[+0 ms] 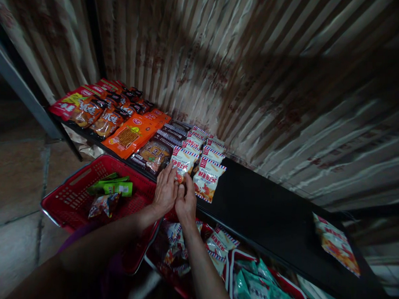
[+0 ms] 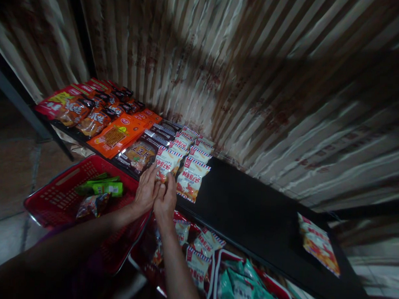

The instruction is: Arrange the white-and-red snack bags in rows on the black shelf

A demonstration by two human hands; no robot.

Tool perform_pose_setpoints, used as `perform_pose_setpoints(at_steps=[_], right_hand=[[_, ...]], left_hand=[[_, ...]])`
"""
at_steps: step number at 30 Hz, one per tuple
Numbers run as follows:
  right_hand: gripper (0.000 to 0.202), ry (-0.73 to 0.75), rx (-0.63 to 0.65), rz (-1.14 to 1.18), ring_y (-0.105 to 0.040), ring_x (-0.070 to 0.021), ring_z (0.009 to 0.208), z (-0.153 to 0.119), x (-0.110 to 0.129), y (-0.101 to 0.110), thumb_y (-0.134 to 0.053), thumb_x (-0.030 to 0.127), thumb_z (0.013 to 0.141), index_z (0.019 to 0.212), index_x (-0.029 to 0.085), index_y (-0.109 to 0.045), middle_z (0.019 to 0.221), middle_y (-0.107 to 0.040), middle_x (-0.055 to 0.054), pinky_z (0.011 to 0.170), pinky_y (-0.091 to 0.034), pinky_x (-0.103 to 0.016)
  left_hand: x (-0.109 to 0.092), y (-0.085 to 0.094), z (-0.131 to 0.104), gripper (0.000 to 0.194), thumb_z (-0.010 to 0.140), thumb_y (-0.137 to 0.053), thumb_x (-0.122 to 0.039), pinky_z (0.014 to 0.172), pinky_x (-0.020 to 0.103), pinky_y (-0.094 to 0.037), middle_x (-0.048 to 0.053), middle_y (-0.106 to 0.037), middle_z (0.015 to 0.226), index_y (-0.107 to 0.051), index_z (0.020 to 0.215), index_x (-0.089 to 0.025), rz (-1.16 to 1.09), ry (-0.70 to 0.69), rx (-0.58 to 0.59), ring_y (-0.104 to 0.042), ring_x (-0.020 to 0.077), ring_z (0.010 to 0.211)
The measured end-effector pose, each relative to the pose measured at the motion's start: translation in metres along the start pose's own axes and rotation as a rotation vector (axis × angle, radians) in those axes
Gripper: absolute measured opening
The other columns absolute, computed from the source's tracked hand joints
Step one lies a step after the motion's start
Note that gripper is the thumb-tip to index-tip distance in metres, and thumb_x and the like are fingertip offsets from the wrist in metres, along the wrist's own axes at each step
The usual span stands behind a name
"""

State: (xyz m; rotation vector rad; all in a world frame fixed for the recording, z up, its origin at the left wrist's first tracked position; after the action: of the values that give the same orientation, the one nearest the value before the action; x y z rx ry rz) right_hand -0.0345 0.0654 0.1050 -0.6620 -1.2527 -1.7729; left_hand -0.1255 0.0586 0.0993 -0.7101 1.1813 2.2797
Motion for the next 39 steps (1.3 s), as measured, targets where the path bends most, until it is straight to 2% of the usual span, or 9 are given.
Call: perform_pose_setpoints(at_steps=[3,7,12,17,27,31,39], right_hand=[[0.048,0.032,-0.029,-0.018,-0.043,-0.0201,0.127,0.004,-0.002,-0.002,-0.032,0.033,0.090,0.132,0.012,-0.041,0.136,-0.046,-0.015,0.106,-0.035,-0.042],[0.050,0.058,-0.004,-0.088,-0.035,-0.0202,0.133,0.008,-0.009,-0.006,-0.028,0.030,0.090,0.134,0.007,-0.039,0.141,-0.040,-0.017,0.108,-0.032,-0.042],[0.049,0.122,-0.005,-0.171,-0.025,-0.0199,0.137,0.002,-0.014,-0.010,-0.025,0.026,0.092,0.136,0.007,-0.037,0.147,-0.030,-0.017,0.108,-0.032,-0.044],[0.050,0.156,0.002,-0.161,-0.024,-0.0191,0.138,-0.005,-0.020,-0.012,-0.023,0.020,0.092,0.140,0.009,-0.030,0.148,-0.028,-0.017,0.108,-0.033,-0.045],[0.051,0.180,-0.009,-0.167,-0.026,-0.0206,0.137,-0.007,-0.027,-0.016,-0.024,0.018,0.091,0.141,0.011,-0.028,0.147,-0.030,-0.015,0.108,-0.032,-0.047],[0.051,0.210,-0.006,-0.190,-0.024,-0.0208,0.138,-0.008,-0.027,-0.014,-0.023,0.020,0.092,0.141,0.009,-0.028,0.148,-0.028,-0.017,0.108,-0.032,-0.046],[0.049,0.286,-0.017,-0.236,-0.022,-0.0198,0.139,-0.024,-0.020,0.004,-0.022,0.021,0.094,0.142,0.014,-0.027,0.148,-0.028,-0.014,0.108,-0.032,-0.046]], left_hand=[[0.002,-0.004,0.005,0.049,0.087,-0.035,-0.016,0.108,0.047,-0.030,0.016,-0.034,0.145,-0.034,0.136,-0.012,-0.032,-0.044,-0.017,-0.030,0.0230,0.134],[0.007,-0.012,0.008,0.048,0.085,-0.038,-0.014,0.108,0.047,-0.031,0.015,-0.033,0.146,-0.038,0.133,-0.015,-0.030,-0.100,-0.023,-0.029,0.0242,0.135],[0.014,-0.020,0.007,0.050,0.083,-0.040,-0.009,0.108,0.047,-0.033,0.011,-0.029,0.148,-0.040,0.133,-0.019,-0.008,-0.124,-0.039,-0.025,0.0238,0.137],[0.016,-0.020,0.006,0.049,0.085,-0.037,-0.007,0.108,0.047,-0.032,0.013,-0.027,0.149,-0.041,0.132,-0.017,0.031,-0.156,-0.044,-0.022,0.0240,0.139],[0.018,-0.017,0.008,0.047,0.084,-0.036,-0.006,0.110,0.046,-0.031,0.013,-0.028,0.148,-0.045,0.129,-0.017,0.017,-0.165,-0.011,-0.020,0.0221,0.139],[0.018,-0.017,0.007,0.047,0.084,-0.035,-0.006,0.111,0.047,-0.028,0.014,-0.026,0.149,-0.043,0.130,-0.015,0.009,-0.167,-0.011,-0.017,0.0224,0.140],[0.014,-0.016,0.003,0.049,0.087,-0.033,-0.011,0.111,0.052,-0.023,0.015,-0.017,0.152,-0.035,0.137,-0.016,0.007,-0.162,-0.029,-0.009,0.0240,0.141]])
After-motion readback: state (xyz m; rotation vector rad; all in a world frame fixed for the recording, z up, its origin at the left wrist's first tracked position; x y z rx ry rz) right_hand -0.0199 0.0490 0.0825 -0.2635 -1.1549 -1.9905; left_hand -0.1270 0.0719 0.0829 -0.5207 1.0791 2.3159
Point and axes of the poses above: each hand's wrist, its own z-axis towards the middle knuckle, its own y-axis out of the back of the hand, x = y × z, the point moved 1 cm from there along z, towards the middle knuckle
